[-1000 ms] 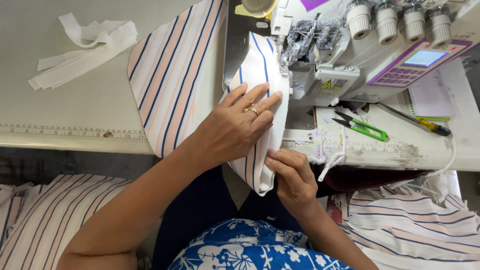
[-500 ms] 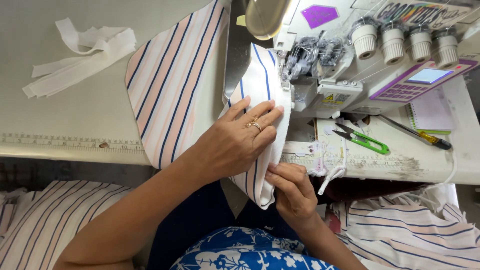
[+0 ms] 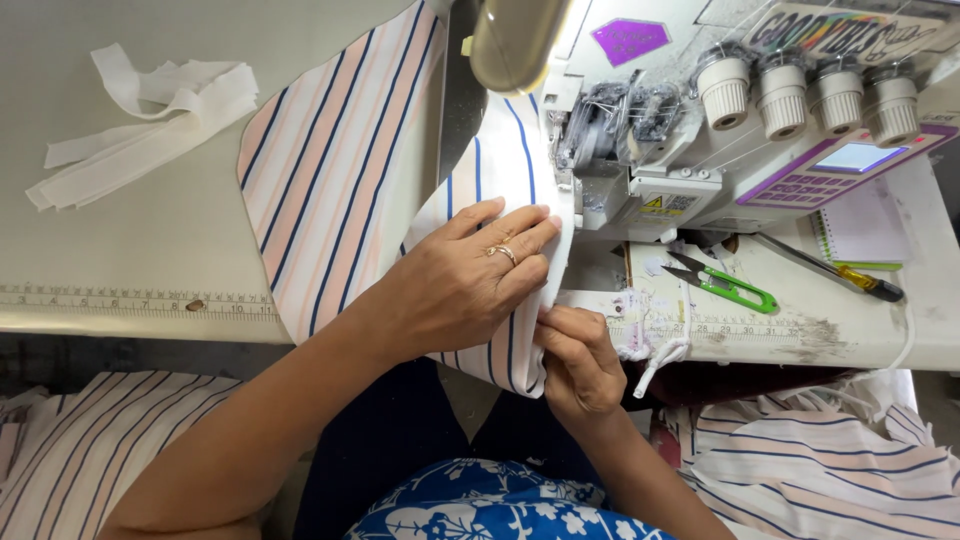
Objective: Folding and aligning striped fabric pieces on a sewing machine table for assembly
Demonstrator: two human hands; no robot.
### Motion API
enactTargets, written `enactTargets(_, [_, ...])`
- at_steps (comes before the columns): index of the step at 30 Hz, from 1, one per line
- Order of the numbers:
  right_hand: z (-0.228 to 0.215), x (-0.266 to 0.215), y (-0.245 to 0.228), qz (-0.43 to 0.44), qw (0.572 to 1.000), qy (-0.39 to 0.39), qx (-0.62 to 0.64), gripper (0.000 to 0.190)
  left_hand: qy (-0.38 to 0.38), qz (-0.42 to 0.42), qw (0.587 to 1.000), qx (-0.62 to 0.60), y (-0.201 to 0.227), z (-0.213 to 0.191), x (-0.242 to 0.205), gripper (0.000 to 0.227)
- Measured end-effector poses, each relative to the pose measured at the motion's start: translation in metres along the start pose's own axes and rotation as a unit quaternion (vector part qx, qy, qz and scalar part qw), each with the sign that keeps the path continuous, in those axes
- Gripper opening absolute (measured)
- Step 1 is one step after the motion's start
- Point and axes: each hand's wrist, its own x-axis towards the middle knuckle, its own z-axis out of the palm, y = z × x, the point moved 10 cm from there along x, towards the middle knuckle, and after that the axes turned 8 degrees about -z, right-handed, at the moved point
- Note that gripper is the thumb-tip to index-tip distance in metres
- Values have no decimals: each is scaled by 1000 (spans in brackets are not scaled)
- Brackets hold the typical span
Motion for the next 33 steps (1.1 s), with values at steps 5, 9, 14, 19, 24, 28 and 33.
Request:
enactTargets(5, [1,5,8,0,1000,13,-13,16,1,5,1000,-4,-2,0,0,16])
enactTargets(9, [0,7,18,8,999,32,-22,15,4,8,1000,-23,-4,-1,2,18])
enactTargets(14, [-2,18,23,5,998,54,-29,17,3,15,999,-39,-7,-1,4,18])
enactTargets(19, [-4,31,27,14,997,61,-34,21,13,10,997,-81,-12,-3,6,18])
enactTargets(24, [-5,45,28,21,997,65,-46,24,10,9,996,-88,-17,-2,7,20])
enactTargets(28, [-7,54,31,20,996,67,-60,22,24,6,995,-99,-20,-5,9,19])
enactTargets(33, [-8,65,39,37,992,103,-59,16,49,-27,992,-112,-32,-1,13,20])
